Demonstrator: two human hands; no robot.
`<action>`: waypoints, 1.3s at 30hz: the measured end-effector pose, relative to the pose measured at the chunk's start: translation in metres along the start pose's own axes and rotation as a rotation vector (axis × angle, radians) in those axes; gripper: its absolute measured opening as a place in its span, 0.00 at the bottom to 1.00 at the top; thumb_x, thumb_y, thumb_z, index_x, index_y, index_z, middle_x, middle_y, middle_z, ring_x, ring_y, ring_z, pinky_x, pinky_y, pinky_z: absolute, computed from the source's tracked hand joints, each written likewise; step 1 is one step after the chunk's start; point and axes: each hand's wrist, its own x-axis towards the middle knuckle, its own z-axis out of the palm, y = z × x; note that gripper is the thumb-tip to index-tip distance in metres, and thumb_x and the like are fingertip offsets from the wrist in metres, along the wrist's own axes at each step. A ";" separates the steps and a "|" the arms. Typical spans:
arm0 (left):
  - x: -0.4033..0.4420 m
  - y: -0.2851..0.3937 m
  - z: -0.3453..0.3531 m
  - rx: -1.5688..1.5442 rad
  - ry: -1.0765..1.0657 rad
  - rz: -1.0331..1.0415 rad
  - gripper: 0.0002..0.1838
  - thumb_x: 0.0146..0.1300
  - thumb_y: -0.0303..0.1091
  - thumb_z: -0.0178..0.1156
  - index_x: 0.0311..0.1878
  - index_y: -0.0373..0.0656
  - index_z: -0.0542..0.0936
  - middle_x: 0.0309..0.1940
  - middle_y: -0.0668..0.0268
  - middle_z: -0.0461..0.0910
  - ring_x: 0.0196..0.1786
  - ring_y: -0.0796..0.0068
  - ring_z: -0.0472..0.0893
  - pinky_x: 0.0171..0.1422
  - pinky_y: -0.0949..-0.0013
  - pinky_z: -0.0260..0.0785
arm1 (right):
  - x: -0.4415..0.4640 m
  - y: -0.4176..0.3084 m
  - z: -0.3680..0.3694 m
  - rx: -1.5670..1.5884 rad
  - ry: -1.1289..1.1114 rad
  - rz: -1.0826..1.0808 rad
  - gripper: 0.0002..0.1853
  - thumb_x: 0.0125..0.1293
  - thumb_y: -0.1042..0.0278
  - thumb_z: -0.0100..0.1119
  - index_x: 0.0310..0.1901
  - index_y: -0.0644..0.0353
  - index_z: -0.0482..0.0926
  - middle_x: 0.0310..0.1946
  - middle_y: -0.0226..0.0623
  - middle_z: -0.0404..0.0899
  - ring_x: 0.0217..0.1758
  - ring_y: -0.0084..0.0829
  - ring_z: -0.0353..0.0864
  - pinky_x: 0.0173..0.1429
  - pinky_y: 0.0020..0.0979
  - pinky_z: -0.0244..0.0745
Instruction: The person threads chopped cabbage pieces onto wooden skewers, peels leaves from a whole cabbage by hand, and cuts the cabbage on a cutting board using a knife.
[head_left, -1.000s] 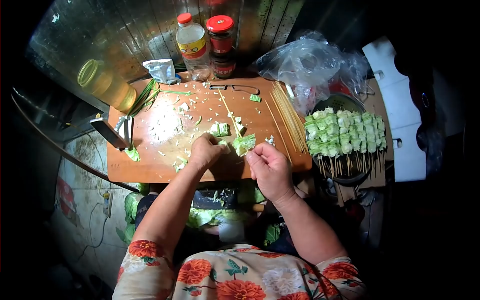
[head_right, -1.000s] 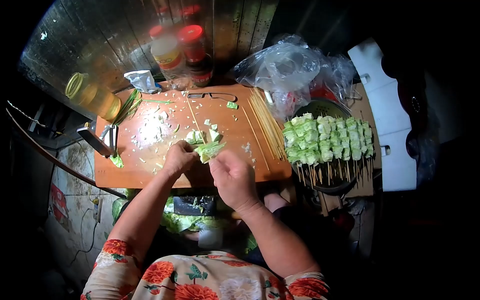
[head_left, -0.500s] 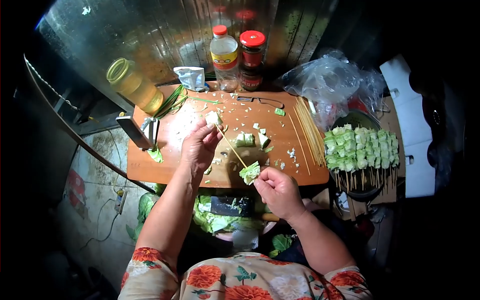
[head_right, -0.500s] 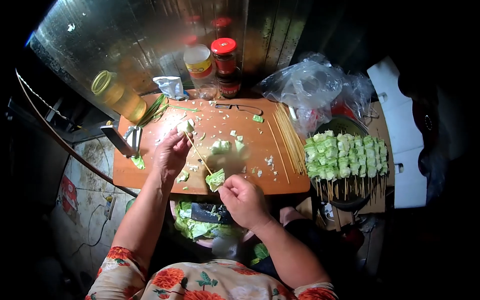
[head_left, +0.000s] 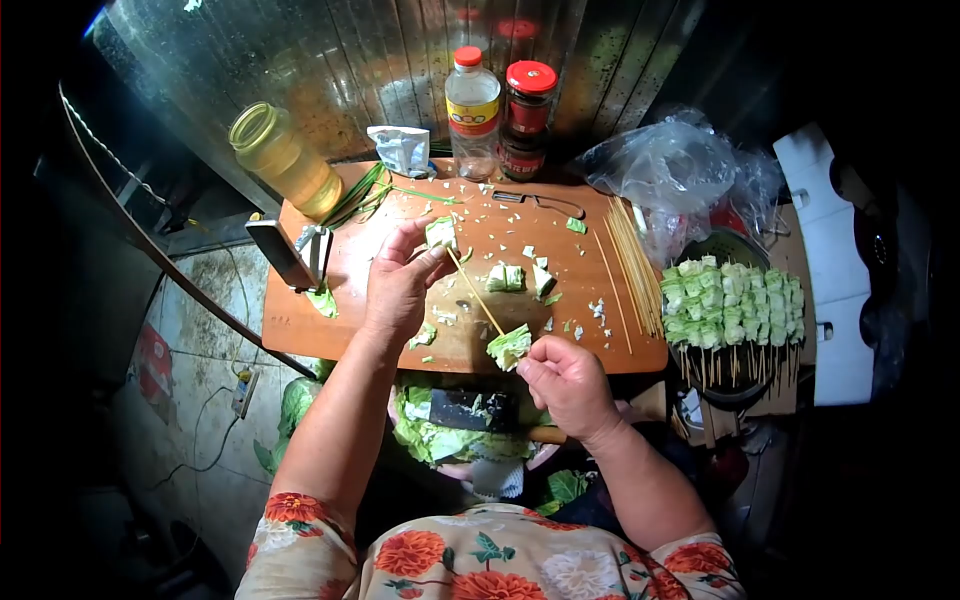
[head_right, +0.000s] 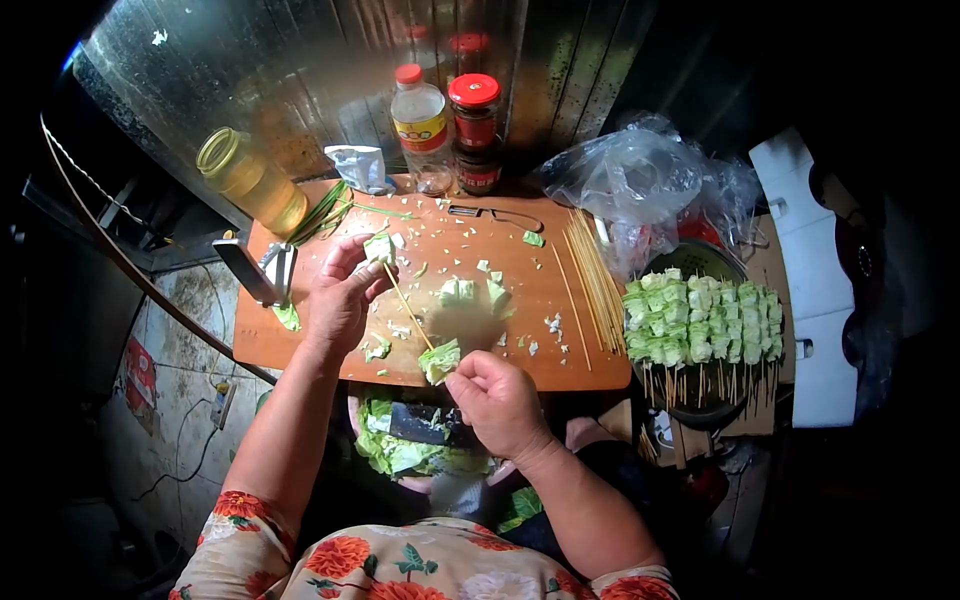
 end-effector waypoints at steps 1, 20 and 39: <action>-0.001 0.000 0.002 0.000 0.000 -0.001 0.18 0.63 0.20 0.59 0.56 0.42 0.72 0.48 0.65 0.78 0.47 0.71 0.81 0.52 0.67 0.76 | 0.000 0.002 -0.001 0.016 -0.003 -0.015 0.05 0.67 0.72 0.56 0.34 0.62 0.74 0.20 0.25 0.73 0.23 0.13 0.70 0.26 0.20 0.65; -0.050 -0.023 0.038 0.179 -0.332 -0.153 0.19 0.59 0.19 0.55 0.55 0.34 0.74 0.43 0.66 0.78 0.45 0.78 0.78 0.54 0.73 0.71 | 0.010 0.018 -0.003 0.018 0.256 -0.206 0.08 0.67 0.73 0.56 0.30 0.62 0.72 0.18 0.23 0.69 0.20 0.13 0.66 0.24 0.21 0.62; 0.042 -0.121 -0.009 0.969 -0.044 -0.069 0.18 0.68 0.36 0.58 0.53 0.33 0.78 0.42 0.52 0.83 0.44 0.63 0.82 0.50 0.66 0.74 | 0.005 0.006 -0.027 0.129 0.238 -0.121 0.06 0.69 0.70 0.55 0.34 0.60 0.74 0.19 0.22 0.68 0.20 0.13 0.65 0.23 0.17 0.58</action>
